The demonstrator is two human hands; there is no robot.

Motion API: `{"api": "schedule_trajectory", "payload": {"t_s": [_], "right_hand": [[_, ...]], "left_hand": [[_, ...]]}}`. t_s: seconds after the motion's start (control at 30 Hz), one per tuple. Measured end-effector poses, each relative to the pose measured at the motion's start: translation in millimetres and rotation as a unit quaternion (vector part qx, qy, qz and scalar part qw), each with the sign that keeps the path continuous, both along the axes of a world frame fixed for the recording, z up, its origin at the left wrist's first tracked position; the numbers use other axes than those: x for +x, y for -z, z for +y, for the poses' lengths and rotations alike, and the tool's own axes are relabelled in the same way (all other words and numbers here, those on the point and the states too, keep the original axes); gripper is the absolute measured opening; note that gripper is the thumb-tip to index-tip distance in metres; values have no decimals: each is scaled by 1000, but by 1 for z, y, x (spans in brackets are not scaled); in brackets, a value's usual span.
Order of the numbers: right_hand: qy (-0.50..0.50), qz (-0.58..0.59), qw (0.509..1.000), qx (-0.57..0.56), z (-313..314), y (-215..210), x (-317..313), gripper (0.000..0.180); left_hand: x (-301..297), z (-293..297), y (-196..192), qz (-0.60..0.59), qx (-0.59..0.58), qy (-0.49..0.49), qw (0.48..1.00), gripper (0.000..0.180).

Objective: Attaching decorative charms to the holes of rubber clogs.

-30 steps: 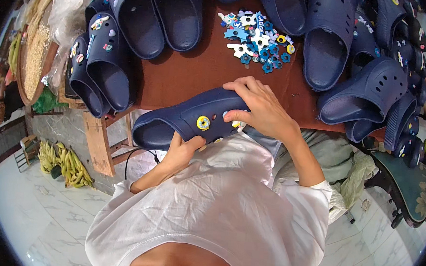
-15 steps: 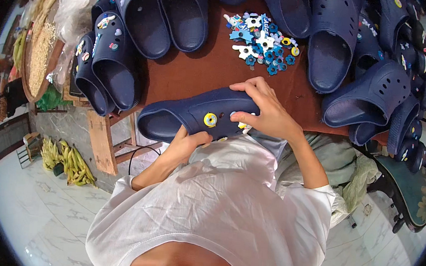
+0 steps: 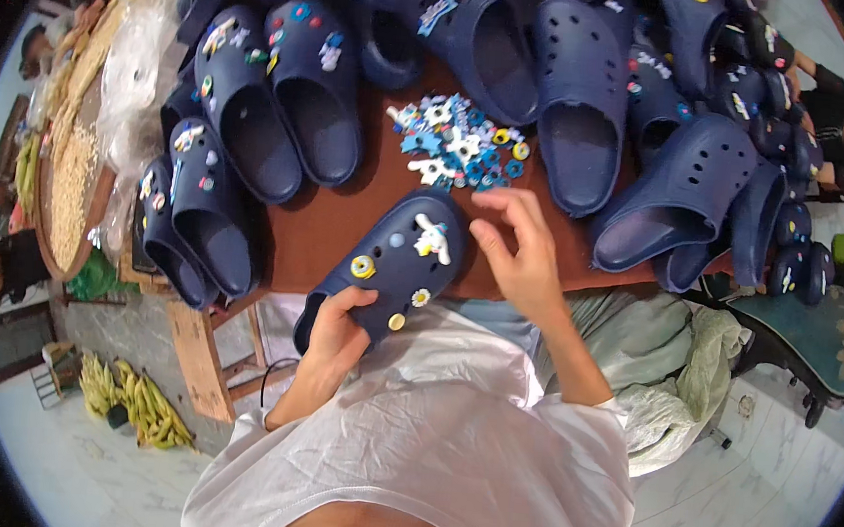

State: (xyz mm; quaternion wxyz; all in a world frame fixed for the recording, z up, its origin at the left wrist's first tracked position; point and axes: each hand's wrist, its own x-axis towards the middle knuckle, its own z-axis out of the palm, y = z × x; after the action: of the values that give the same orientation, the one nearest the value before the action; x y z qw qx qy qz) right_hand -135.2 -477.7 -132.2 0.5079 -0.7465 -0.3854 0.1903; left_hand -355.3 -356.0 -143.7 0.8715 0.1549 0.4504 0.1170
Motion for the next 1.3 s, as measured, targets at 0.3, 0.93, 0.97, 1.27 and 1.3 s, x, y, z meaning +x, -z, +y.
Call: {"api": "schedule_trajectory", "payload": {"t_s": [0.3, 0.93, 0.97, 1.27, 1.3], "right_hand": [[74, 81, 989, 96, -42, 39, -91, 84], [182, -18, 976, 120, -70, -24, 22, 55], [201, -39, 972, 117, -68, -32, 38, 55], [306, -225, 921, 87, -33, -20, 222, 47], [313, -251, 912, 88, -24, -17, 233, 47]], "left_hand": [[51, -4, -37, -155, -26, -33, 987, 49], [108, -77, -71, -366, 315, 66, 873, 51], [104, -77, -62, -367, 316, 63, 873, 51], [96, -82, 10, -231, 401, 224, 858, 32], [93, -83, 18, -226, 406, 220, 858, 32]]}}
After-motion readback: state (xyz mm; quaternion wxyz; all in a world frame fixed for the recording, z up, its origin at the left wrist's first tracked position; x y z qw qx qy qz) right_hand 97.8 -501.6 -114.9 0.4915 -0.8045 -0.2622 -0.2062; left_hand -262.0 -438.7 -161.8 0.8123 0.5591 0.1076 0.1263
